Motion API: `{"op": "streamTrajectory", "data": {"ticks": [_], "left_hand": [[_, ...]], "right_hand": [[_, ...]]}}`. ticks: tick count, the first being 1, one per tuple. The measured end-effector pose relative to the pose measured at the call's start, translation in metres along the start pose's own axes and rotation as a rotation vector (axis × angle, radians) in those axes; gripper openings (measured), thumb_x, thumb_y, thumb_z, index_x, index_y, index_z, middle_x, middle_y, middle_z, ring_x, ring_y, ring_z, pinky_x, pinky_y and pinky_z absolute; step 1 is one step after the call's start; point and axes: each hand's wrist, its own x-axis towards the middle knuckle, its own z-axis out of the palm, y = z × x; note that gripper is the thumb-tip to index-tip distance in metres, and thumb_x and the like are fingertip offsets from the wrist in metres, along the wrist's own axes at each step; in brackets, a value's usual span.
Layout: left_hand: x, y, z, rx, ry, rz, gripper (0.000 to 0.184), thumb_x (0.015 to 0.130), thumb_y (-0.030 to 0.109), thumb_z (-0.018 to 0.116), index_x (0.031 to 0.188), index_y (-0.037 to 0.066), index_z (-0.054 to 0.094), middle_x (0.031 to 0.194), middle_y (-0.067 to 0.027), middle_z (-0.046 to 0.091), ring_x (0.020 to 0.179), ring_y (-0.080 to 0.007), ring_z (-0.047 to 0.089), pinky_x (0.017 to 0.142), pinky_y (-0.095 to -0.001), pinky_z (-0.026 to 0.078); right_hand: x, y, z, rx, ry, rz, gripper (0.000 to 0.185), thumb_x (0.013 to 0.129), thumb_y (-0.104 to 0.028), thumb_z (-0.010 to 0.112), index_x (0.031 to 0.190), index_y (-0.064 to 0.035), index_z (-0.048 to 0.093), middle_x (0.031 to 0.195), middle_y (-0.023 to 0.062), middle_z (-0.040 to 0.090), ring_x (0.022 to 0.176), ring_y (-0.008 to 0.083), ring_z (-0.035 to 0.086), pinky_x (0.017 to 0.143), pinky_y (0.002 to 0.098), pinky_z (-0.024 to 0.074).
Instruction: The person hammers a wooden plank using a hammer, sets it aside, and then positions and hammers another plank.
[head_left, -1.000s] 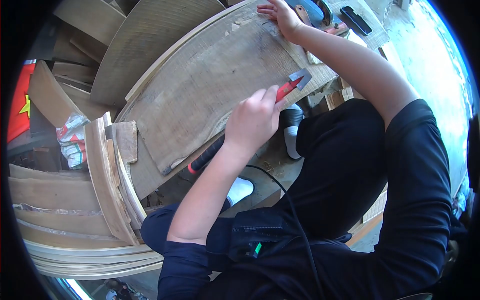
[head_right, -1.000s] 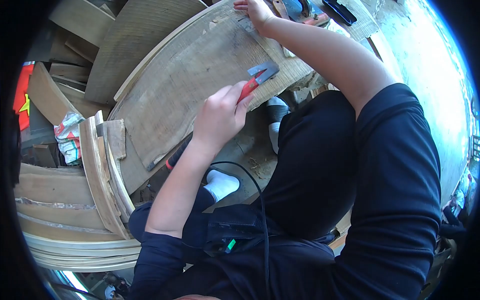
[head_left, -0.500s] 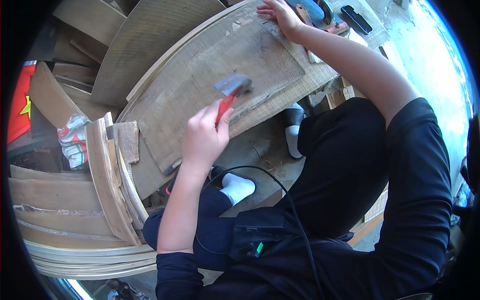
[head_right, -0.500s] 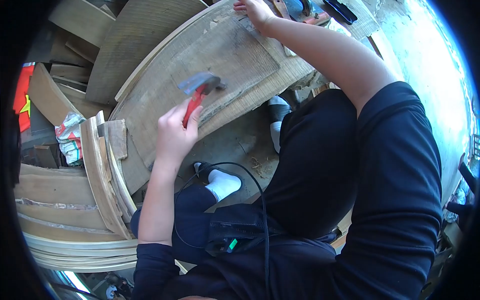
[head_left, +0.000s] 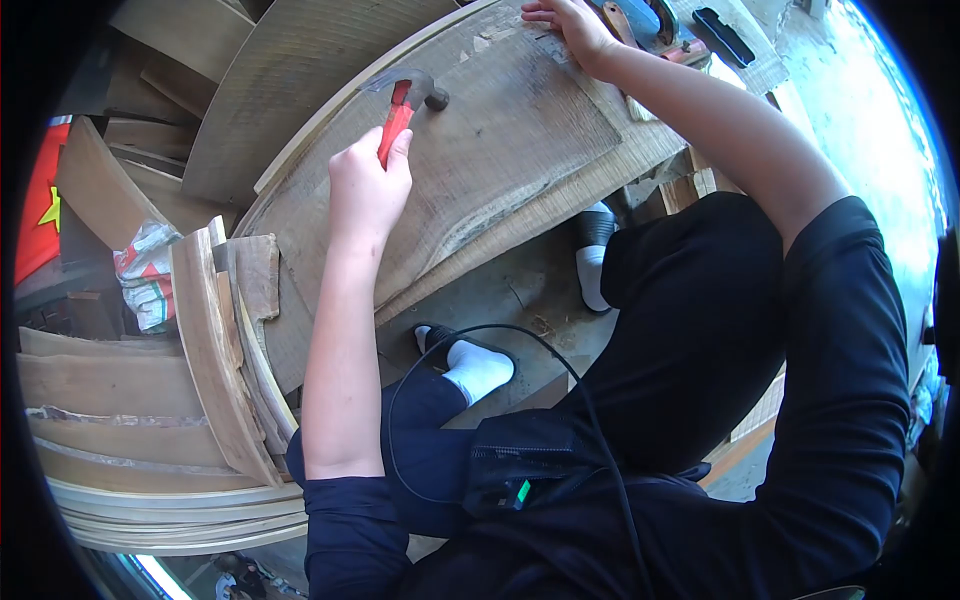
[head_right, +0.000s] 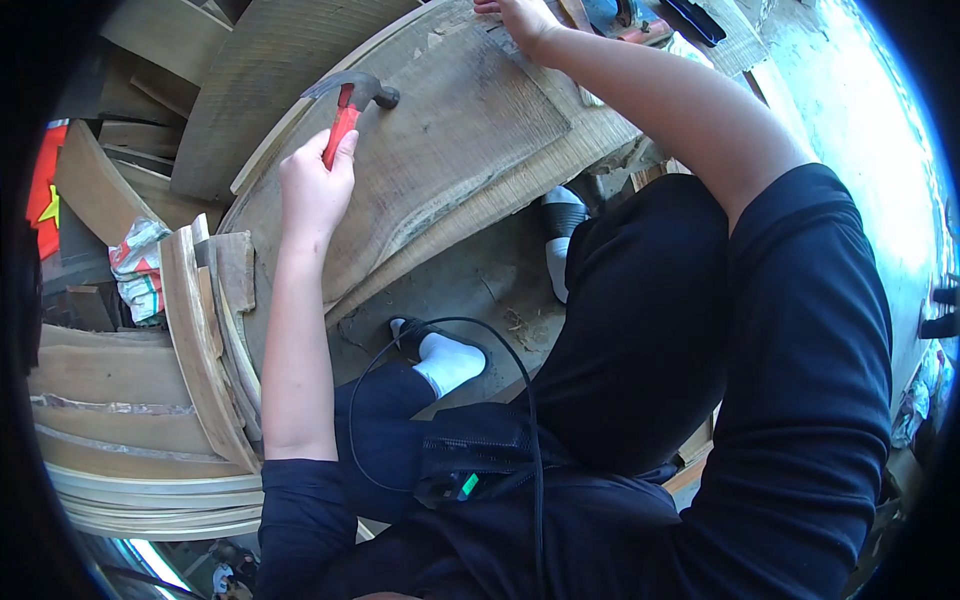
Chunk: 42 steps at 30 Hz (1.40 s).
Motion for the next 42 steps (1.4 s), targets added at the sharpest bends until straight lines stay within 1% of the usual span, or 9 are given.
{"op": "streamTrajectory", "data": {"ticks": [3, 6, 27, 29, 30, 33, 36, 39, 42], "left_hand": [[0.005, -0.003, 0.002, 0.008, -0.011, -0.025, 0.026, 0.097, 0.023, 0.068, 0.089, -0.002, 0.068, 0.068, -0.0248, 0.063, 0.066, -0.0433, 0.064, 0.061, -0.046, 0.048], [0.002, -0.011, 0.0, 0.007, 0.044, 0.001, 0.027, 0.097, 0.026, 0.069, 0.094, -0.001, 0.07, 0.061, -0.0185, 0.056, 0.053, -0.0283, 0.054, 0.055, -0.0396, 0.043], [-0.157, -0.001, -0.044, 0.054, -0.07, 0.079, 0.023, 0.093, 0.016, 0.072, 0.104, -0.003, 0.068, 0.085, -0.0184, 0.068, 0.075, -0.039, 0.069, 0.064, -0.0449, 0.055], [-0.165, -0.011, -0.054, 0.055, -0.068, 0.065, 0.023, 0.093, 0.017, 0.072, 0.104, -0.002, 0.068, 0.085, -0.0184, 0.068, 0.075, -0.039, 0.069, 0.064, -0.0448, 0.055], [-0.168, -0.015, -0.061, 0.061, -0.068, 0.053, 0.023, 0.093, 0.017, 0.073, 0.104, -0.002, 0.068, 0.085, -0.0188, 0.068, 0.076, -0.0391, 0.069, 0.064, -0.0446, 0.055], [-0.17, -0.035, -0.082, 0.076, -0.027, -0.057, 0.023, 0.096, 0.021, 0.07, 0.104, -0.001, 0.067, 0.087, -0.0204, 0.07, 0.076, -0.0399, 0.069, 0.067, -0.0475, 0.054], [-0.155, -0.055, -0.1, 0.14, 0.018, -0.14, 0.025, 0.099, 0.024, 0.067, 0.104, 0.0, 0.067, 0.085, -0.0212, 0.069, 0.076, -0.0396, 0.069, 0.066, -0.0465, 0.052], [-0.147, -0.078, -0.109, -0.05, 0.127, -0.296, 0.025, 0.102, 0.025, 0.064, 0.104, 0.001, 0.067, 0.081, -0.018, 0.068, 0.071, -0.0329, 0.069, 0.062, -0.0416, 0.051], [-0.15, -0.077, -0.109, -0.341, 0.403, -0.277, 0.025, 0.108, 0.024, 0.056, 0.105, 0.001, 0.065, 0.077, -0.0029, 0.064, 0.065, -0.0097, 0.06, 0.06, -0.0265, 0.048]], "right_hand": [[0.001, -0.001, -0.002, -0.045, -0.023, 0.026, 0.072, 0.101, -0.034, 0.062, 0.155, 0.0002, 0.029, 0.127, 0.0169, 0.058, 0.11, 0.0256, 0.062, 0.097, 0.0387, 0.0514], [0.0, -0.001, -0.002, -0.039, -0.006, 0.014, 0.072, 0.101, -0.034, 0.062, 0.155, 0.0004, 0.029, 0.128, 0.0178, 0.058, 0.11, 0.0257, 0.062, 0.097, 0.0391, 0.0517], [-0.007, -0.004, -0.003, -0.067, -0.034, 0.031, 0.069, 0.097, -0.033, 0.067, 0.151, -0.0002, 0.039, 0.129, 0.0198, 0.061, 0.113, 0.0284, 0.065, 0.1, 0.0401, 0.0502], [-0.019, -0.012, 0.007, -0.444, -0.043, -0.061, 0.064, 0.104, -0.051, 0.047, 0.149, -0.0059, 0.045, 0.128, 0.0116, 0.066, 0.129, 0.023, 0.057, 0.115, 0.0424, 0.0334], [-0.019, -0.014, 0.006, -0.476, -0.048, -0.072, 0.073, 0.098, -0.048, 0.061, 0.15, -0.0011, 0.042, 0.12, 0.0127, 0.066, 0.111, 0.0219, 0.067, 0.104, 0.0331, 0.0448], [-0.021, -0.009, -0.002, -1.087, -0.257, -0.305, 0.071, 0.097, -0.049, 0.06, 0.15, -0.0054, 0.044, 0.126, 0.0167, 0.065, 0.119, 0.0308, 0.063, 0.105, 0.0391, 0.0461], [-0.046, -0.03, 0.026, -1.404, -0.409, -0.266, 0.069, 0.098, -0.056, 0.054, 0.151, -0.0127, 0.045, 0.143, 0.0169, 0.053, 0.138, 0.0346, 0.047, 0.116, 0.0552, 0.0305], [-0.061, -0.032, 0.05, -1.636, -0.426, -0.318, 0.067, 0.099, -0.055, 0.053, 0.151, -0.0138, 0.045, 0.151, 0.0179, 0.045, 0.143, 0.0362, 0.041, 0.117, 0.0589, 0.0275], [-0.082, -0.039, 0.087, -1.884, -0.593, -0.516, 0.065, 0.098, -0.051, 0.058, 0.15, -0.0145, 0.047, 0.157, 0.0195, 0.038, 0.146, 0.0391, 0.037, 0.118, 0.0635, 0.0254]]}}
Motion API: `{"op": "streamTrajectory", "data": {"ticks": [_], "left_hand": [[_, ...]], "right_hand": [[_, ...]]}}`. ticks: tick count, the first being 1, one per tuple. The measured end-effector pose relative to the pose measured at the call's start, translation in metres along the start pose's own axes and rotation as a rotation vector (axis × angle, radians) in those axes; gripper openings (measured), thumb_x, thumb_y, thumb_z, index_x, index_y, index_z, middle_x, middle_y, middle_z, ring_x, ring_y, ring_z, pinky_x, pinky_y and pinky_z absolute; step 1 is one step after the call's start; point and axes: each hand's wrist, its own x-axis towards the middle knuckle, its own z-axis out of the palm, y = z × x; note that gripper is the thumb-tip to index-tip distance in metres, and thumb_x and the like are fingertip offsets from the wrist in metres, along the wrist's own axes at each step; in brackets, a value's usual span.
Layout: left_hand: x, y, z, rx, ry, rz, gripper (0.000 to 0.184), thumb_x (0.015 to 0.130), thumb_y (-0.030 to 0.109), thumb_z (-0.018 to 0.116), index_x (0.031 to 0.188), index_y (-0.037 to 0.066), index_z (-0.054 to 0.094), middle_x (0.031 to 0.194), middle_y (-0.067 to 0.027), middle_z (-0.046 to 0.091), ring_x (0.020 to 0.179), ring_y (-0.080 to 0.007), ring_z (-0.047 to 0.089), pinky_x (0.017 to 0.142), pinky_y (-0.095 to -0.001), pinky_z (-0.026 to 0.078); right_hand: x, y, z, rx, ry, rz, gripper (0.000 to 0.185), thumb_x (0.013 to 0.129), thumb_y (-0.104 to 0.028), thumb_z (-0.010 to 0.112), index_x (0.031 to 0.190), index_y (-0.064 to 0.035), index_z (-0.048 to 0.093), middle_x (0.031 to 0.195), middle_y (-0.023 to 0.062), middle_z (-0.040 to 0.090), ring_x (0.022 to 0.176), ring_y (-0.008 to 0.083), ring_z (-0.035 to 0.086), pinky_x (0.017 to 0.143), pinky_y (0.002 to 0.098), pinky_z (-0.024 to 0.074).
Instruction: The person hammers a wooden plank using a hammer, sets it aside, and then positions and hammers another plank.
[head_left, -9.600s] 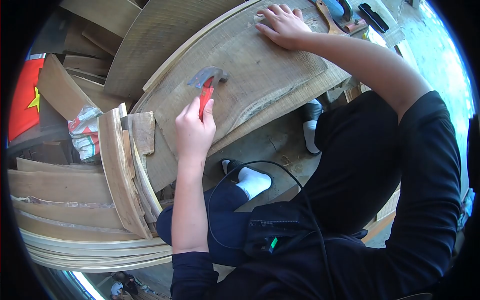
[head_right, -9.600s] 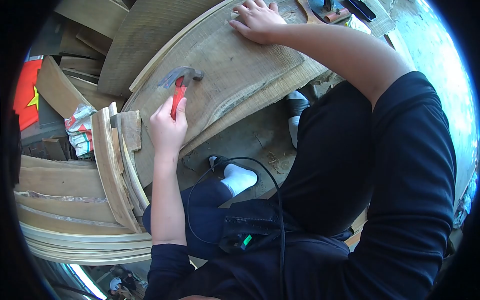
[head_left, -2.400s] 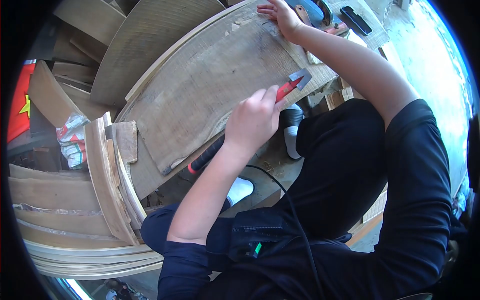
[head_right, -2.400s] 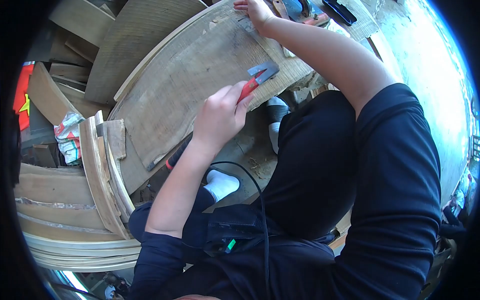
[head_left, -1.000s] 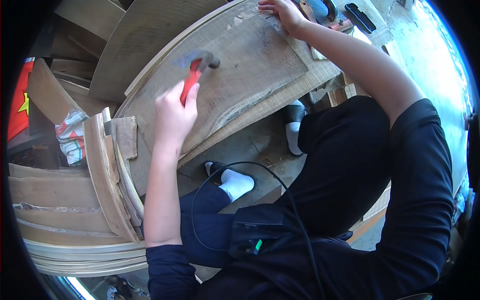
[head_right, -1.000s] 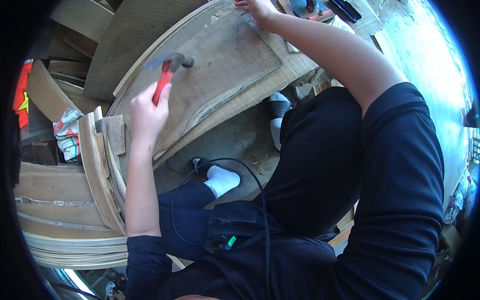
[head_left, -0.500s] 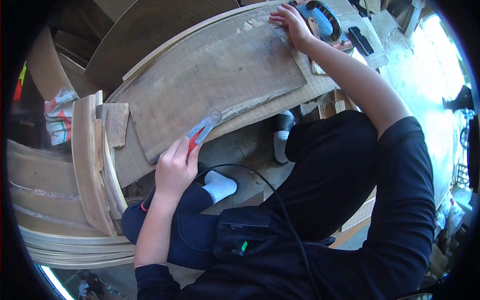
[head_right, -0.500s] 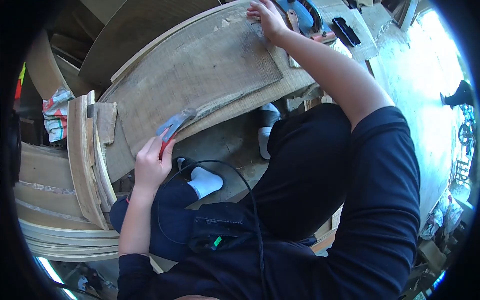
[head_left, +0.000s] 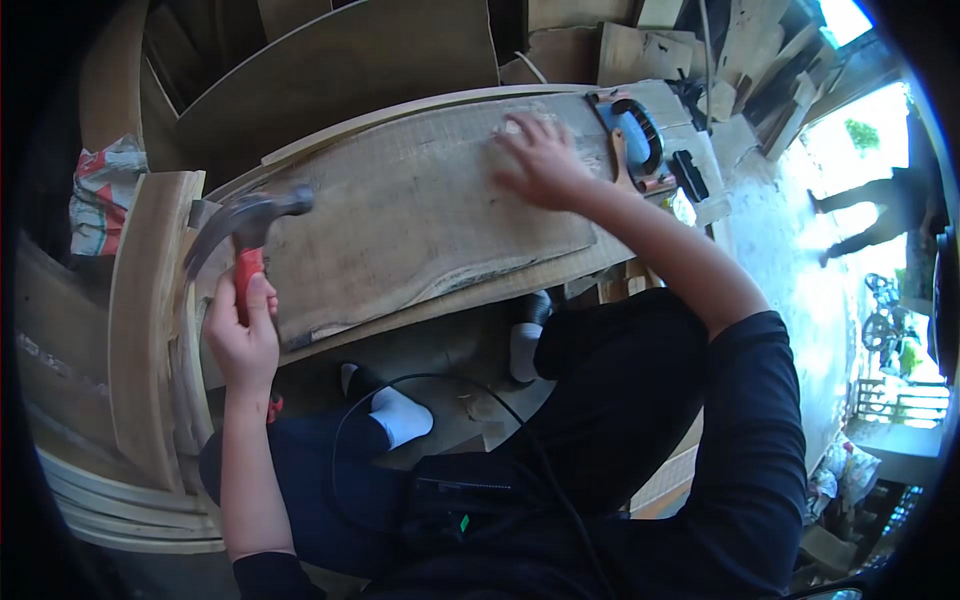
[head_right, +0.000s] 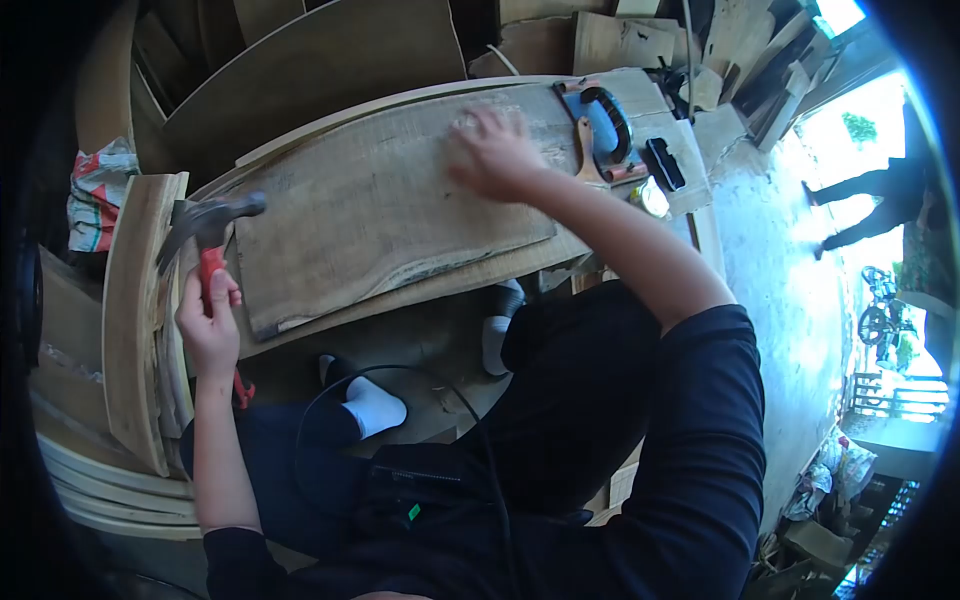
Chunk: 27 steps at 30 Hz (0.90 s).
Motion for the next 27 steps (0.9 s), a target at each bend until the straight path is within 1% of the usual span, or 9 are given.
{"op": "streamTrajectory", "data": {"ticks": [2, 4, 6, 9, 13, 17, 20, 23, 27], "left_hand": [[-0.004, 0.014, 0.001, -0.268, 0.012, -0.042, 0.025, 0.11, 0.023, 0.051, 0.114, 0.0, 0.059, 0.084, -0.0035, 0.06, 0.068, -0.0093, 0.057, 0.062, -0.0246, 0.049], [-0.007, 0.025, 0.003, -0.502, 0.002, -0.049, 0.028, 0.112, 0.026, 0.044, 0.12, 0.001, 0.052, 0.088, -0.0054, 0.056, 0.07, -0.012, 0.057, 0.066, -0.0276, 0.052], [-0.009, 0.046, 0.01, -0.763, -0.021, -0.1, 0.029, 0.113, 0.03, 0.042, 0.119, 0.002, 0.049, 0.089, -0.0059, 0.053, 0.076, -0.0148, 0.059, 0.07, -0.0315, 0.054], [-0.004, 0.053, 0.015, -0.874, -0.034, -0.264, 0.029, 0.112, 0.031, 0.042, 0.118, 0.003, 0.048, 0.088, -0.0054, 0.052, 0.08, -0.0161, 0.06, 0.074, -0.034, 0.056], [0.0, -0.023, 0.019, -0.714, -0.024, -0.55, 0.031, 0.112, 0.034, 0.044, 0.115, 0.004, 0.048, 0.092, -0.0051, 0.055, 0.088, -0.0178, 0.064, 0.084, -0.0386, 0.057], [-0.003, -0.074, 0.008, -0.481, -0.063, -0.614, 0.035, 0.111, 0.037, 0.045, 0.121, 0.005, 0.053, 0.103, -0.0067, 0.063, 0.107, -0.019, 0.068, 0.093, -0.0335, 0.048], [-0.006, -0.098, 0.012, -0.431, -0.027, -0.635, 0.045, 0.112, 0.037, 0.043, 0.133, -0.001, 0.052, 0.107, -0.012, 0.07, 0.116, -0.0199, 0.067, 0.095, -0.0314, 0.044], [-0.002, -0.094, 0.008, -0.396, -0.07, -0.66, 0.048, 0.112, 0.037, 0.043, 0.13, -0.006, 0.052, 0.117, -0.0184, 0.071, 0.116, -0.0222, 0.067, 0.098, -0.0312, 0.043], [0.001, -0.096, 0.014, -0.356, 0.003, -0.592, 0.049, 0.112, 0.036, 0.042, 0.126, -0.01, 0.052, 0.124, -0.0231, 0.069, 0.118, -0.0242, 0.066, 0.101, -0.0317, 0.042]], "right_hand": [[0.015, -0.047, -0.037, 0.374, -0.084, -0.253, 0.061, 0.094, -0.04, 0.069, 0.146, -0.0131, 0.051, 0.152, 0.0199, 0.043, 0.137, 0.0415, 0.047, 0.115, 0.0519, 0.0391], [0.022, -0.11, -0.079, 0.743, -0.34, -0.368, 0.066, 0.096, -0.045, 0.068, 0.144, -0.0037, 0.05, 0.141, 0.0251, 0.055, 0.126, 0.0395, 0.058, 0.108, 0.0456, 0.0473], [0.019, -0.166, -0.096, 0.981, -0.57, -0.462, 0.073, 0.096, -0.056, 0.064, 0.145, -0.004, 0.049, 0.14, 0.0239, 0.058, 0.124, 0.0405, 0.059, 0.108, 0.0466, 0.0469], [0.015, -0.192, -0.092, 0.725, -0.609, -0.56, 0.081, 0.095, -0.067, 0.056, 0.145, -0.0047, 0.049, 0.138, 0.0241, 0.058, 0.123, 0.0423, 0.06, 0.109, 0.0467, 0.0462], [0.048, -0.124, -0.062, 0.498, -0.355, -0.207, 0.086, 0.092, -0.074, 0.051, 0.148, -0.0088, 0.049, 0.148, 0.024, 0.049, 0.135, 0.0424, 0.049, 0.11, 0.0497, 0.0439], [0.037, -0.051, -0.037, 0.12, -0.271, 0.531, 0.093, 0.09, -0.073, 0.055, 0.155, -0.0088, 0.038, 0.156, 0.0226, 0.039, 0.14, 0.0457, 0.043, 0.113, 0.0525, 0.0402], [0.028, -0.006, -0.017, 0.272, -0.437, 0.727, 0.097, 0.089, -0.067, 0.061, 0.156, -0.0027, 0.032, 0.154, 0.0268, 0.039, 0.141, 0.0445, 0.041, 0.113, 0.0521, 0.0394], [0.022, -0.002, -0.021, 0.172, -0.465, 0.606, 0.101, 0.089, -0.062, 0.061, 0.157, 0.0039, 0.025, 0.15, 0.0344, 0.041, 0.14, 0.0474, 0.042, 0.112, 0.0498, 0.0421], [0.023, -0.004, -0.011, 0.195, -0.402, 0.674, 0.099, 0.084, -0.059, 0.068, 0.154, 0.0018, 0.034, 0.148, 0.0281, 0.047, 0.139, 0.0436, 0.045, 0.111, 0.0478, 0.0421]]}}
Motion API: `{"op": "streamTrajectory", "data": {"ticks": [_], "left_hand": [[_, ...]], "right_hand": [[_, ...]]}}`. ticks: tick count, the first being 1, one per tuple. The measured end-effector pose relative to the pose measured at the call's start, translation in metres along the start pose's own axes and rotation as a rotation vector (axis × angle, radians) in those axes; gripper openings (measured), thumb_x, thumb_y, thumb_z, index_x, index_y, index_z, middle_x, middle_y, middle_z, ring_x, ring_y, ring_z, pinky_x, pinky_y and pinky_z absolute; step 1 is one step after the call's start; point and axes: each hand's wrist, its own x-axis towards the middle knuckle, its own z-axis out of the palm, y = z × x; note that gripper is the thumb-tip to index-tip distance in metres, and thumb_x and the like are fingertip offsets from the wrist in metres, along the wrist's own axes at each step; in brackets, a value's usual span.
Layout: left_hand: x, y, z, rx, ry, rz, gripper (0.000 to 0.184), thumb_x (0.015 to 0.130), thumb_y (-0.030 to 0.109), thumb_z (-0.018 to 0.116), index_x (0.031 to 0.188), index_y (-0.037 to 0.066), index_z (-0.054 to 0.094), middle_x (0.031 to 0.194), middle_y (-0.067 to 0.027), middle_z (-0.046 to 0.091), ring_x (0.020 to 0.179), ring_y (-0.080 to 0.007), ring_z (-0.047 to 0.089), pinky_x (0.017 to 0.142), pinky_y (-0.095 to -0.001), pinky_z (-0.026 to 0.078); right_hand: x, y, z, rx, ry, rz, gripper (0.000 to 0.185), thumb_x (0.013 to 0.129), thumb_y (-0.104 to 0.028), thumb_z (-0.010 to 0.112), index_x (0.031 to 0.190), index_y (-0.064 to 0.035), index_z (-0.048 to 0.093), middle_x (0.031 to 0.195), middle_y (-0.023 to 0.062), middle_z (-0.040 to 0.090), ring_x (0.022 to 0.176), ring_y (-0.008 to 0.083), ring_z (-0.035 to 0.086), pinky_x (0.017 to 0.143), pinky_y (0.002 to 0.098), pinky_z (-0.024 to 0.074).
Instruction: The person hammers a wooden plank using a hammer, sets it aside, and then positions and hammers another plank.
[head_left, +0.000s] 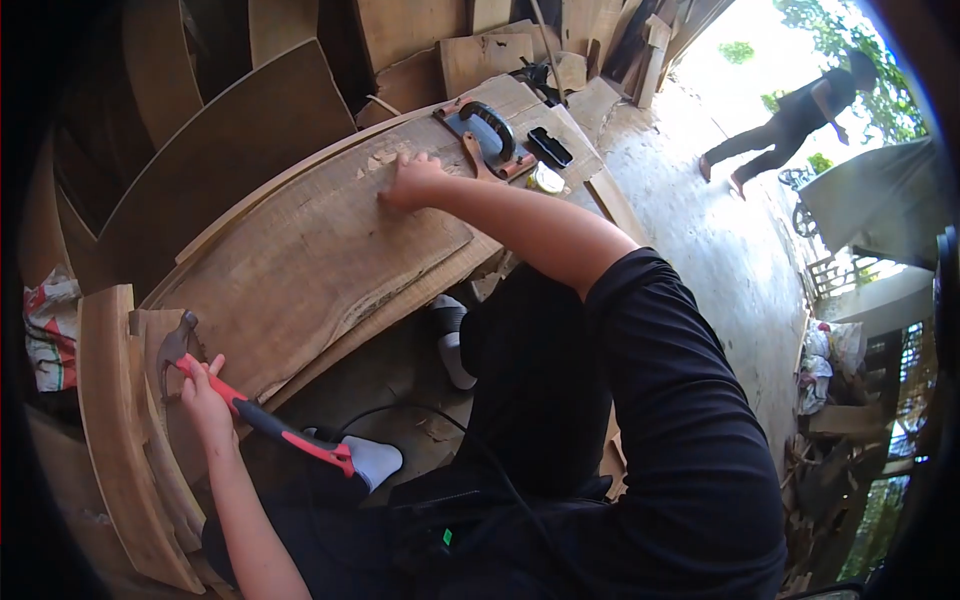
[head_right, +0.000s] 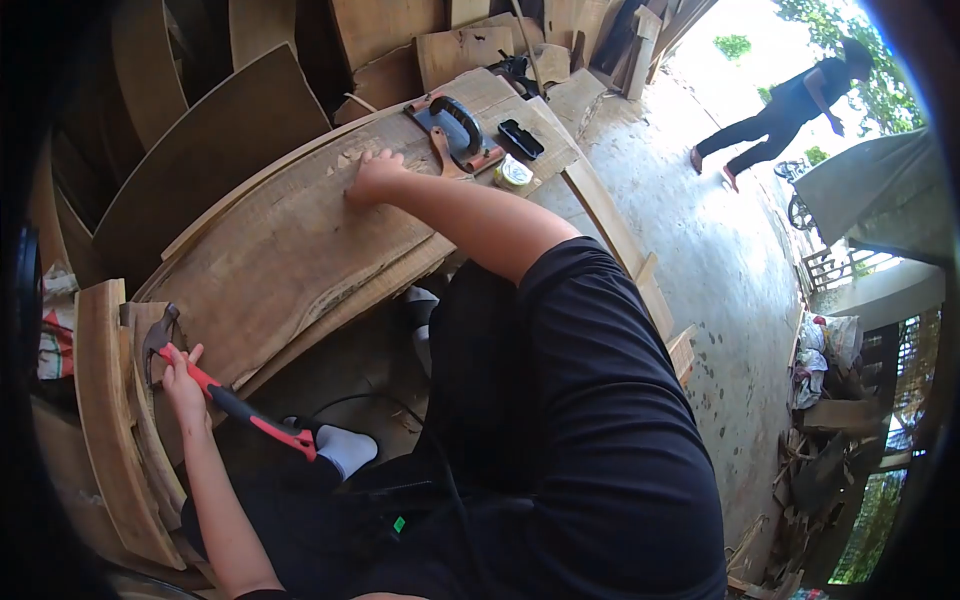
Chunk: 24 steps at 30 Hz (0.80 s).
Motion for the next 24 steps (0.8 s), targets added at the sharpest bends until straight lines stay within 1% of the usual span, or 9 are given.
{"op": "streamTrajectory", "data": {"ticks": [6, 8, 9, 11, 14, 16, 17, 21, 24], "left_hand": [[0.003, -0.004, -0.001, 0.12, 0.049, 0.078, 0.039, 0.112, 0.032, 0.041, 0.109, -0.005, 0.054, 0.115, -0.0226, 0.074, 0.108, -0.0201, 0.068, 0.097, -0.0308, 0.044], [-0.003, 0.003, 0.002, 0.179, 0.049, 0.1, 0.037, 0.112, 0.031, 0.042, 0.108, -0.003, 0.056, 0.111, -0.0193, 0.076, 0.094, -0.0152, 0.066, 0.087, -0.0283, 0.046], [0.0, -0.001, 0.002, 0.186, 0.068, 0.117, 0.037, 0.111, 0.032, 0.043, 0.105, -0.003, 0.057, 0.108, -0.015, 0.078, 0.077, -0.0103, 0.06, 0.073, -0.0268, 0.045], [-0.005, 0.012, 0.003, 0.212, 0.076, 0.076, 0.038, 0.111, 0.032, 0.044, 0.105, -0.002, 0.058, 0.108, -0.0136, 0.078, 0.072, -0.0092, 0.056, 0.069, -0.0267, 0.043], [-0.002, 0.009, 0.0, 0.209, 0.072, 0.039, 0.04, 0.11, 0.034, 0.044, 0.103, -0.002, 0.059, 0.107, -0.0111, 0.079, 0.062, -0.0073, 0.048, 0.061, -0.027, 0.04], [-0.003, 0.009, 0.001, 0.212, 0.055, 0.047, 0.04, 0.111, 0.034, 0.044, 0.102, -0.002, 0.059, 0.107, -0.0124, 0.078, 0.062, -0.0076, 0.048, 0.061, -0.0266, 0.04], [0.0, 0.005, 0.0, 0.212, 0.053, 0.041, 0.04, 0.111, 0.034, 0.044, 0.102, -0.002, 0.059, 0.107, -0.0124, 0.078, 0.062, -0.0076, 0.048, 0.061, -0.0266, 0.04], [-0.004, 0.011, 0.012, 0.053, -0.072, 0.142, 0.039, 0.111, 0.035, 0.042, 0.107, 0.0, 0.058, 0.114, -0.0127, 0.076, 0.072, -0.0087, 0.059, 0.067, -0.0245, 0.046], [-0.01, 0.016, 0.025, -0.049, -0.101, 0.074, 0.036, 0.111, 0.037, 0.043, 0.112, 0.003, 0.055, 0.116, -0.0137, 0.074, 0.088, -0.0143, 0.07, 0.074, -0.0271, 0.055]], "right_hand": [[0.013, 0.024, -0.018, 0.523, -0.134, 0.157, 0.083, 0.08, -0.054, 0.076, 0.136, 0.0046, 0.057, 0.143, 0.0261, 0.055, 0.122, 0.0403, 0.061, 0.1, 0.0443, 0.0522], [0.001, 0.029, -0.022, 0.81, -0.121, 0.235, 0.08, 0.078, -0.049, 0.079, 0.134, 0.0051, 0.059, 0.137, 0.0239, 0.06, 0.117, 0.0351, 0.065, 0.096, 0.0438, 0.0532], [-0.004, 0.027, -0.026, 0.824, -0.102, 0.281, 0.075, 0.08, -0.044, 0.079, 0.133, 0.0052, 0.06, 0.132, 0.0226, 0.063, 0.114, 0.0323, 0.066, 0.095, 0.0425, 0.054], [0.006, 0.04, -0.028, 0.834, -0.086, 0.321, 0.069, 0.082, -0.04, 0.08, 0.131, 0.0054, 0.061, 0.128, 0.0212, 0.066, 0.111, 0.0295, 0.068, 0.094, 0.0413, 0.0548], [0.025, 0.072, -0.035, 1.034, -0.206, 0.201, 0.062, 0.082, -0.033, 0.083, 0.129, 0.002, 0.065, 0.118, 0.0157, 0.071, 0.109, 0.029, 0.068, 0.092, 0.0423, 0.0561], [-0.026, 0.054, -0.087, 1.083, -0.207, -0.213, 0.058, 0.086, -0.027, 0.082, 0.132, 0.0024, 0.062, 0.114, 0.0142, 0.071, 0.102, 0.0239, 0.07, 0.088, 0.0381, 0.0575], [-0.041, 0.046, -0.102, 1.08, -0.211, -0.208, 0.058, 0.086, -0.027, 0.082, 0.132, 0.0024, 0.062, 0.114, 0.0142, 0.071, 0.102, 0.0239, 0.07, 0.088, 0.0381, 0.0575], [-0.123, 0.015, -0.166, 0.908, 0.315, -0.126, 0.065, 0.083, -0.033, 0.085, 0.134, 0.001, 0.06, 0.12, 0.0133, 0.07, 0.107, 0.0203, 0.07, 0.089, 0.031, 0.0569], [-0.192, 0.002, -0.245, 0.825, 0.636, -0.438, 0.057, 0.089, -0.029, 0.079, 0.134, 0.0012, 0.061, 0.125, 0.0162, 0.068, 0.116, 0.0247, 0.065, 0.099, 0.0368, 0.0521]]}}
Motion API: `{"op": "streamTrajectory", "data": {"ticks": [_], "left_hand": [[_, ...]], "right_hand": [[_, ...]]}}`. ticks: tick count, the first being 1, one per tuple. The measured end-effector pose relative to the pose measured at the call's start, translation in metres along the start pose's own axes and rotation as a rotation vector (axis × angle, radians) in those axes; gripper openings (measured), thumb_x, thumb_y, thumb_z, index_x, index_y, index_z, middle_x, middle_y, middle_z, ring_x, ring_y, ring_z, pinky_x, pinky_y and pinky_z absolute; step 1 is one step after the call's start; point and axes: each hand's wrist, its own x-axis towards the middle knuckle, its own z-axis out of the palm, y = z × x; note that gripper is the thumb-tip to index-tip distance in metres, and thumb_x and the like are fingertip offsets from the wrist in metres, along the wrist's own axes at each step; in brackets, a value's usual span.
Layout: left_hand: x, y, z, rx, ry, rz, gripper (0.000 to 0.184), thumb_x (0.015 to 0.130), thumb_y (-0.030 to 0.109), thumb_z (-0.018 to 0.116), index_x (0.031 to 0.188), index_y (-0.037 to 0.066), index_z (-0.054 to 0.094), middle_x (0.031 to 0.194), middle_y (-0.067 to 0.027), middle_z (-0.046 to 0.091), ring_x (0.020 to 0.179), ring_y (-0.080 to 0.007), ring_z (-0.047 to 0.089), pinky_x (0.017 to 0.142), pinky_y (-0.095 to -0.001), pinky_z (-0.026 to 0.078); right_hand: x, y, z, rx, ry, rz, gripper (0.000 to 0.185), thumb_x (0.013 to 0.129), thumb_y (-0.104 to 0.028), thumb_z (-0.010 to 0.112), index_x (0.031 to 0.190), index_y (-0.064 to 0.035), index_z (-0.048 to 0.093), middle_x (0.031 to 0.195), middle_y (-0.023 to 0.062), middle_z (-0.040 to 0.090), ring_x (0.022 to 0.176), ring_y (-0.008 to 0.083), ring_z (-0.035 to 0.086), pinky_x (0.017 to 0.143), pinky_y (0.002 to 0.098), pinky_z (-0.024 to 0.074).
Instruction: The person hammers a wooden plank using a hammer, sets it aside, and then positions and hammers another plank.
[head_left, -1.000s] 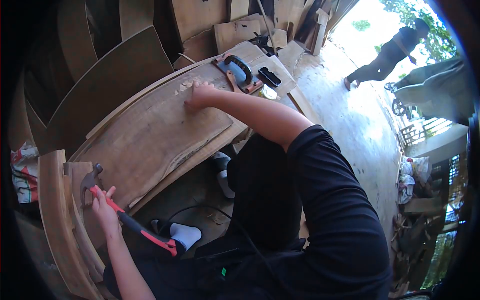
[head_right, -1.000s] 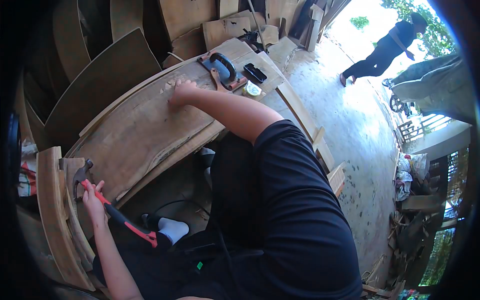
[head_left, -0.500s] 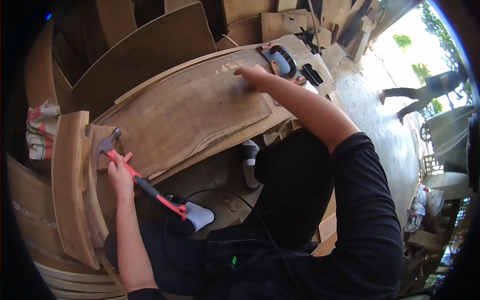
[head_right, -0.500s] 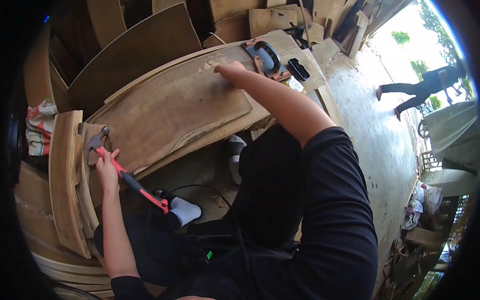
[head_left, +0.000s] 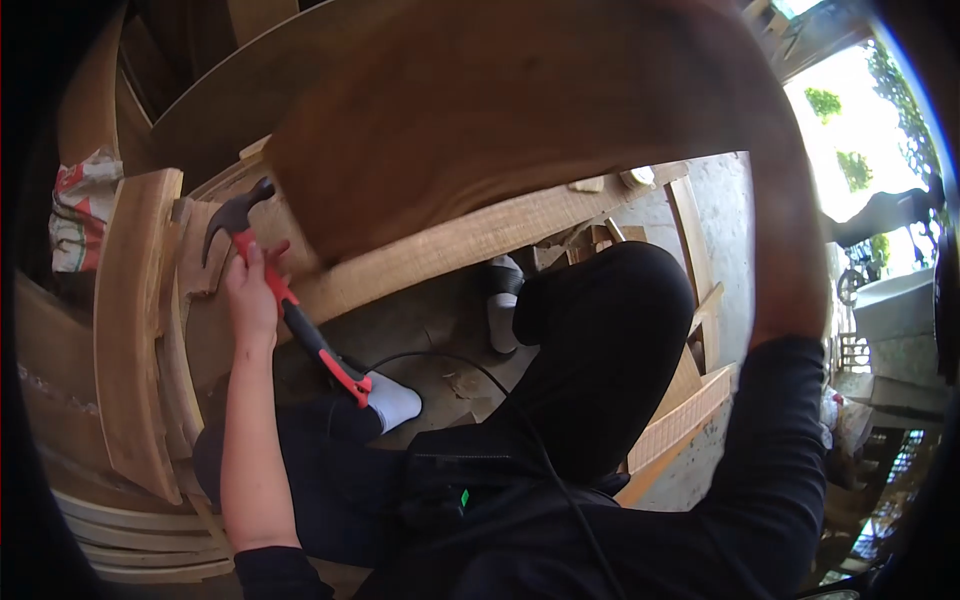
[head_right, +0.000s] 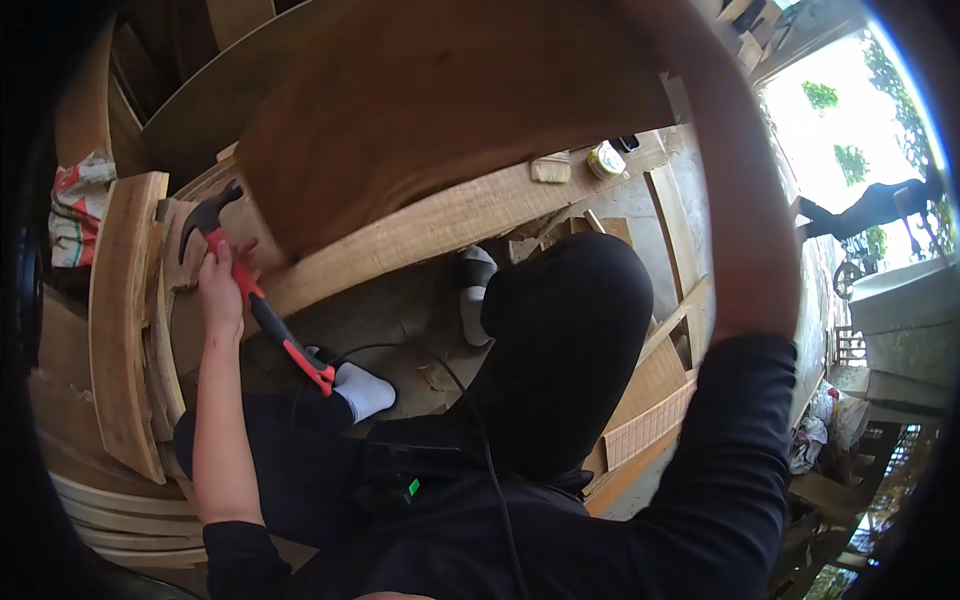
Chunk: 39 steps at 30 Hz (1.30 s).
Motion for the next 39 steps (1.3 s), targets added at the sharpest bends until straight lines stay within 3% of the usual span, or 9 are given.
{"op": "streamTrajectory", "data": {"ticks": [5, 10, 15, 18, 23, 28, 31, 35, 39], "left_hand": [[-0.017, 0.009, 0.015, -0.119, -0.159, -0.198, 0.036, 0.11, 0.039, 0.047, 0.111, 0.003, 0.05, 0.108, -0.0172, 0.072, 0.086, -0.0216, 0.072, 0.066, -0.0343, 0.06], [-0.014, -0.011, 0.011, -0.222, -0.127, -0.343, 0.037, 0.109, 0.042, 0.049, 0.106, 0.006, 0.05, 0.104, -0.0158, 0.073, 0.077, -0.0169, 0.068, 0.06, -0.0312, 0.057], [-0.014, -0.011, 0.006, -0.255, -0.094, -0.357, 0.035, 0.108, 0.041, 0.05, 0.106, 0.007, 0.051, 0.099, -0.0135, 0.072, 0.072, -0.0148, 0.065, 0.058, -0.0306, 0.055], [-0.021, -0.011, 0.005, -0.213, -0.072, -0.337, 0.032, 0.109, 0.037, 0.049, 0.106, 0.006, 0.051, 0.1, -0.0137, 0.072, 0.073, -0.0158, 0.065, 0.059, -0.032, 0.057], [-0.021, -0.025, 0.0, -0.171, -0.081, -0.316, 0.026, 0.11, 0.03, 0.047, 0.108, 0.005, 0.051, 0.1, -0.0136, 0.07, 0.073, -0.0174, 0.067, 0.059, -0.0339, 0.058], [-0.007, -0.041, -0.005, -0.189, -0.14, -0.317, 0.028, 0.109, 0.034, 0.049, 0.111, 0.007, 0.05, 0.098, -0.0098, 0.068, 0.074, -0.0169, 0.066, 0.06, -0.034, 0.058], [-0.003, -0.042, -0.007, -0.154, -0.139, -0.342, 0.036, 0.108, 0.042, 0.05, 0.113, 0.006, 0.049, 0.103, -0.0099, 0.069, 0.08, -0.0172, 0.066, 0.064, -0.0333, 0.059], [0.005, -0.044, -0.01, -0.098, -0.149, -0.393, 0.041, 0.108, 0.044, 0.049, 0.121, 0.005, 0.05, 0.111, -0.0106, 0.068, 0.089, -0.0178, 0.066, 0.071, -0.0345, 0.059], [0.009, -0.043, -0.011, -0.075, -0.148, -0.391, 0.045, 0.107, 0.046, 0.051, 0.123, 0.004, 0.05, 0.113, -0.0107, 0.068, 0.092, -0.0182, 0.066, 0.073, -0.0341, 0.058]], "right_hand": [[-0.014, -0.093, -0.057, -0.22, 0.014, -0.488, 0.053, 0.092, -0.025, 0.075, 0.136, 0.0011, 0.059, 0.127, 0.0165, 0.067, 0.119, 0.0259, 0.064, 0.104, 0.0389, 0.0496], [-0.014, -0.1, -0.056, -0.54, -0.103, -0.642, 0.056, 0.092, -0.022, 0.076, 0.139, 0.0008, 0.057, 0.125, 0.0136, 0.068, 0.113, 0.023, 0.065, 0.102, 0.0357, 0.051], [0.023, -0.087, -0.029, -0.696, -0.149, -0.605, 0.059, 0.092, -0.02, 0.076, 0.143, 0.0005, 0.054, 0.122, 0.0108, 0.069, 0.107, 0.0201, 0.067, 0.099, 0.0326, 0.0524], [0.038, -0.095, -0.023, -0.335, -0.282, -0.348, 0.054, 0.09, -0.022, 0.078, 0.137, -0.0009, 0.06, 0.121, 0.0088, 0.071, 0.106, 0.0191, 0.067, 0.099, 0.0325, 0.0509], [0.022, -0.127, -0.023, -0.847, -0.406, -0.376, 0.05, 0.084, -0.03, 0.082, 0.124, -0.0038, 0.07, 0.111, 0.007, 0.075, 0.103, 0.0181, 0.068, 0.096, 0.0321, 0.0507], [0.01, -0.109, -0.074, -0.802, -0.353, -0.235, 0.052, 0.084, -0.03, 0.083, 0.124, -0.0012, 0.069, 0.112, 0.0091, 0.074, 0.101, 0.0192, 0.069, 0.097, 0.0335, 0.0507], [-0.018, -0.101, -0.112, -0.639, -0.134, -0.268, 0.057, 0.084, -0.029, 0.083, 0.13, 0.0004, 0.065, 0.118, 0.0119, 0.071, 0.108, 0.0228, 0.067, 0.1, 0.0357, 0.0499], [-0.03, -0.111, -0.214, -0.642, -0.393, -0.25, 0.071, 0.082, -0.031, 0.085, 0.14, -0.0014, 0.057, 0.131, 0.0138, 0.066, 0.118, 0.0284, 0.064, 0.104, 0.0373, 0.0479], [-0.076, -0.112, -0.227, -0.934, 0.173, -0.22, 0.045, 0.08, 0.0, 0.082, 0.119, 0.0143, 0.064, 0.118, 0.0216, 0.07, 0.099, 0.0308, 0.068, 0.086, 0.0397, 0.0599]]}}
